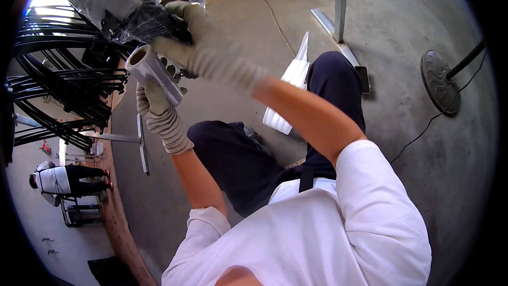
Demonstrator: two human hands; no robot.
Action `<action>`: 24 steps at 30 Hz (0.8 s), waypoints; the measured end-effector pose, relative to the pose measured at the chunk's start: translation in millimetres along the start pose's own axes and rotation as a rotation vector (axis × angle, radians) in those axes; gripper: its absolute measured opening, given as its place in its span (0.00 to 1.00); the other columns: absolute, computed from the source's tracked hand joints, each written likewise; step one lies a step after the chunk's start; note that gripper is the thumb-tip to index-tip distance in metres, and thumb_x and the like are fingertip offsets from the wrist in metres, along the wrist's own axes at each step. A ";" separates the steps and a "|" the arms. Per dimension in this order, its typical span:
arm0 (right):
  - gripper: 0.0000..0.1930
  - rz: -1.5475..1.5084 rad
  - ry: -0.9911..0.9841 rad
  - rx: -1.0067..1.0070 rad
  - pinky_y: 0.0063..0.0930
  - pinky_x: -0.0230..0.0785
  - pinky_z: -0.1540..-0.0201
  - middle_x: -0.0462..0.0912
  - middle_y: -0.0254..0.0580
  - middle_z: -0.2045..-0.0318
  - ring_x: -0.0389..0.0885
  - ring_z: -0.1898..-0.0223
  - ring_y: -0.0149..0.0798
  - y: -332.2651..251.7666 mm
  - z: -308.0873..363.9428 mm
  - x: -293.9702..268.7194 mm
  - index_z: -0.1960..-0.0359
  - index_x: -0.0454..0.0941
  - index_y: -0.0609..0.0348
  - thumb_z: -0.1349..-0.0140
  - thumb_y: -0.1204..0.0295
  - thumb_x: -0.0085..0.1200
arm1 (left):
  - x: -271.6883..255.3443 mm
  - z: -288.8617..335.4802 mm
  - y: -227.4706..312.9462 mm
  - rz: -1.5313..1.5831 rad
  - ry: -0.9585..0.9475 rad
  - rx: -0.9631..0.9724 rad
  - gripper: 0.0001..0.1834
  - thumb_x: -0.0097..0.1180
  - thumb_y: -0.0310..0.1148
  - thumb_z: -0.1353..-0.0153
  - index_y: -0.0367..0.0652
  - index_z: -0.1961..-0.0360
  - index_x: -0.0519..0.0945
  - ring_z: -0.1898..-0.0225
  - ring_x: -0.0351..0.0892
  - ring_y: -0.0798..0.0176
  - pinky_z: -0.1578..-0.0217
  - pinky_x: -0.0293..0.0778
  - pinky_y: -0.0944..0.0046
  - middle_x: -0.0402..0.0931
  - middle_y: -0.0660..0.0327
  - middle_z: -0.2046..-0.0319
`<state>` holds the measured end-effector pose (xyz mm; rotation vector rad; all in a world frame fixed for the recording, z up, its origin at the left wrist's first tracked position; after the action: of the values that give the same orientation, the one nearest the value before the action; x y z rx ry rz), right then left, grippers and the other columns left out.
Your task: The person wraps several black bicycle forks hanging from a rack using foam sheets and then secure them by wrapping plastic film around the foam.
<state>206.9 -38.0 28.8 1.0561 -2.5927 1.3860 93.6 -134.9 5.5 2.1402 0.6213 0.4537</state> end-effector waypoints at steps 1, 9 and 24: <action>0.30 0.262 0.064 -0.070 0.27 0.65 0.60 0.73 0.44 0.67 0.72 0.64 0.37 -10.2 11.2 -2.2 0.55 0.62 0.60 0.61 0.61 0.58 | 4.8 3.5 4.5 0.019 -0.005 0.048 0.23 0.54 0.42 0.53 0.34 0.63 0.69 0.80 0.70 0.71 0.80 0.69 0.73 0.71 0.59 0.76; 0.27 0.594 0.009 -0.020 0.27 0.64 0.63 0.71 0.43 0.70 0.70 0.67 0.38 -18.3 28.1 7.9 0.59 0.66 0.59 0.62 0.60 0.57 | 27.7 10.6 18.7 -0.325 -0.108 0.525 0.11 0.42 0.32 0.44 0.36 0.66 0.71 0.71 0.69 0.72 0.67 0.65 0.74 0.72 0.61 0.72; 0.24 0.006 -0.254 0.542 0.21 0.68 0.71 0.72 0.34 0.75 0.72 0.73 0.28 -24.8 0.0 -47.5 0.63 0.67 0.61 0.65 0.70 0.62 | 103.5 -84.3 -65.2 0.429 -0.666 -0.224 0.36 0.55 0.42 0.54 0.42 0.47 0.54 0.52 0.60 0.66 0.48 0.54 0.70 0.63 0.61 0.56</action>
<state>257.6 -21.1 32.0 1.3548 -2.4237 2.1596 116.3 11.7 12.3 2.0303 -0.2558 0.0097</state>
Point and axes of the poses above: each hand's wrist, its own z-axis away from the middle knuckle, its own x-axis out of the palm, y = z × x, the point moved 5 cm from there along -z, towards the middle knuckle
